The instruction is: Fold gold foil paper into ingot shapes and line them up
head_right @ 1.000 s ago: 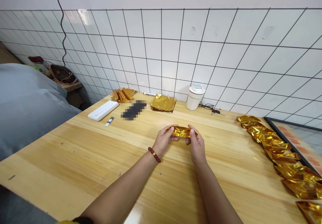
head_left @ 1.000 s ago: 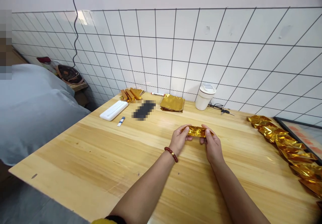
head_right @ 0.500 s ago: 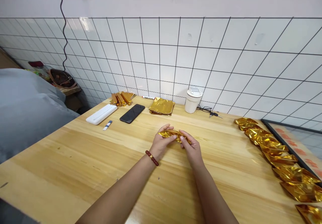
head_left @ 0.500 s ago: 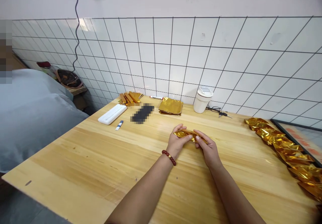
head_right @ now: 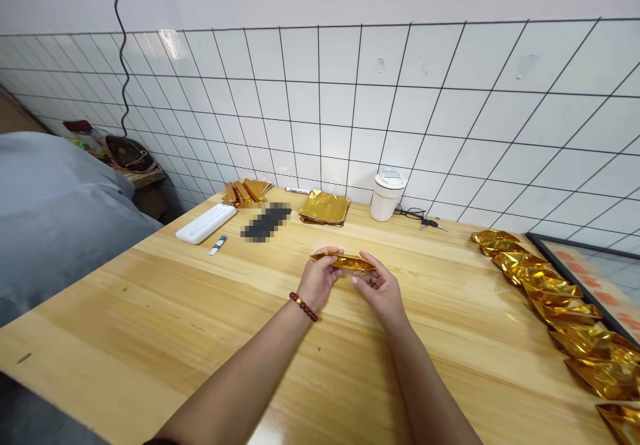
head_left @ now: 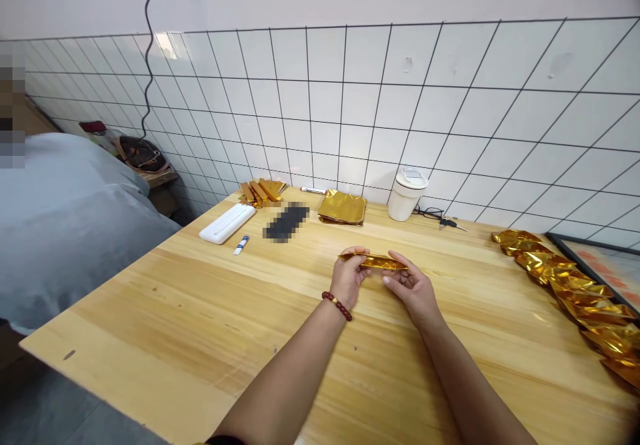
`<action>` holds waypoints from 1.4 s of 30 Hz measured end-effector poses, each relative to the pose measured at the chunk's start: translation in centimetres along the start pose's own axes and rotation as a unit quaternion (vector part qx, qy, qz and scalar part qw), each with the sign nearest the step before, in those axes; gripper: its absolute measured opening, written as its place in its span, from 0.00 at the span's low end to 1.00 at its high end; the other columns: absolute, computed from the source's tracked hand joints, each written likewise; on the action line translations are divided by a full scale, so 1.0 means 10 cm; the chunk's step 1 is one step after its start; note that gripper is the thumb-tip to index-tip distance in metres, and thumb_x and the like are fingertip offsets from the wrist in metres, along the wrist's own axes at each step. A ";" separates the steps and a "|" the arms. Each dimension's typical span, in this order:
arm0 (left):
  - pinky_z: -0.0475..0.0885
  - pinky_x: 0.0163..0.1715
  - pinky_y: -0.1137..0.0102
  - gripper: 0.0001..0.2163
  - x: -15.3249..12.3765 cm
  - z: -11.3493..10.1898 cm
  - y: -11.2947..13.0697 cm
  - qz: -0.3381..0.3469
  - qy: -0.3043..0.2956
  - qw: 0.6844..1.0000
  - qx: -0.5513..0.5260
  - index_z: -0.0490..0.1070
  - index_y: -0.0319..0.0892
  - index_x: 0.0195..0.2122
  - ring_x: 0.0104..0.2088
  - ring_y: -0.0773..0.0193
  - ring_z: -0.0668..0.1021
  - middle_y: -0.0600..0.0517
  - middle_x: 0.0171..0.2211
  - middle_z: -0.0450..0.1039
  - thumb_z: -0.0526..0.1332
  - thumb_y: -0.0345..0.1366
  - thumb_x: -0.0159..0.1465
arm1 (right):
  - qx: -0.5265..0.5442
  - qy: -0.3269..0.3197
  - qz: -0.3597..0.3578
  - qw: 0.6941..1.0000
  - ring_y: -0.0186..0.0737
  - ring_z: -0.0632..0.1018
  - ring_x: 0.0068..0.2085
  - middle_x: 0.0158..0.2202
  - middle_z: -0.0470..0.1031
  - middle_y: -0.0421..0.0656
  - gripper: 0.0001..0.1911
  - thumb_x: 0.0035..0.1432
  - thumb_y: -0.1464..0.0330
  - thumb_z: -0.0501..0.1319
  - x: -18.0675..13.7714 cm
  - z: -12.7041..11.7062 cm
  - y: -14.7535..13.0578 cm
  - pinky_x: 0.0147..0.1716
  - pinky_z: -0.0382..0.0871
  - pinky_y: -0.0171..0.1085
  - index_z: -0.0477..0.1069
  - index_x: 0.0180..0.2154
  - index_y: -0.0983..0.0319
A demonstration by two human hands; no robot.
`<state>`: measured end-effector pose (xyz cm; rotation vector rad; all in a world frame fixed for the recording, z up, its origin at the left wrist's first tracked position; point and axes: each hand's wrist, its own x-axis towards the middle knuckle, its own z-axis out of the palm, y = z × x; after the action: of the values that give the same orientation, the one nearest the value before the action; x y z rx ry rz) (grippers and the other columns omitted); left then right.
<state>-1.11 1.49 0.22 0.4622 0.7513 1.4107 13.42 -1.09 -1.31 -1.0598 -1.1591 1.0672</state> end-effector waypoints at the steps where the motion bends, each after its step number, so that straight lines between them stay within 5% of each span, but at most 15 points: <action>1: 0.67 0.26 0.74 0.13 0.00 0.00 0.00 -0.004 -0.005 1.000 0.002 0.73 0.39 0.31 0.30 0.68 0.76 0.50 0.34 0.77 0.70 0.31 0.44 | 0.001 0.010 0.001 1.000 0.36 0.73 0.28 0.31 0.79 0.41 0.30 0.40 0.57 0.76 0.00 0.01 0.00 0.30 0.68 0.37 0.78 0.47 0.57; 8: 0.56 0.17 0.77 0.21 0.00 0.00 -0.03 0.014 -0.055 0.996 0.065 0.71 0.38 0.29 0.18 0.76 0.66 0.56 0.23 0.69 0.74 0.49 0.47 | 0.003 0.088 0.010 0.996 0.30 0.60 0.20 0.18 0.65 0.37 0.22 0.46 0.51 0.72 0.03 -0.02 0.02 0.21 0.52 0.35 0.70 0.20 0.61; 14: 0.53 0.17 0.77 0.21 0.00 -0.02 -0.06 0.016 -0.029 0.993 0.117 0.73 0.36 0.24 0.17 0.78 0.64 0.56 0.19 0.68 0.76 0.49 0.43 | 0.075 0.083 0.009 0.994 0.30 0.60 0.21 0.19 0.66 0.37 0.20 0.47 0.52 0.72 0.04 -0.06 0.03 0.21 0.50 0.34 0.73 0.24 0.61; 27: 0.52 0.14 0.76 0.23 -0.05 0.00 -0.09 0.006 -0.104 0.981 0.163 0.77 0.35 0.27 0.17 0.77 0.62 0.50 0.25 0.73 0.72 0.55 0.49 | 0.058 0.055 0.009 0.997 0.32 0.61 0.23 0.19 0.66 0.37 0.18 0.45 0.53 0.74 0.03 -0.06 0.08 0.25 0.55 0.36 0.76 0.23 0.61; 35: 0.56 0.16 0.76 0.22 -0.03 -0.02 -0.10 -0.003 -0.116 0.977 0.179 0.78 0.35 0.27 0.20 0.74 0.66 0.51 0.23 0.72 0.75 0.52 0.44 | 0.079 0.074 0.026 0.994 0.40 0.73 0.30 0.28 0.78 0.43 0.19 0.44 0.51 0.73 0.05 -0.05 0.01 0.31 0.67 0.38 0.81 0.30 0.59; 42: 0.54 0.15 0.76 0.23 -0.05 0.00 -0.08 -0.006 -0.114 0.980 0.163 0.78 0.35 0.26 0.19 0.75 0.65 0.50 0.24 0.73 0.74 0.53 0.45 | 0.073 0.090 0.019 0.993 0.42 0.75 0.33 0.31 0.79 0.44 0.18 0.44 0.53 0.74 0.06 -0.07 0.04 0.32 0.69 0.39 0.81 0.32 0.59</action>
<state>-0.55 0.91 -0.20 0.8583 0.7970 1.2004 14.11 -0.48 -1.69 -1.0446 -0.9063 1.0467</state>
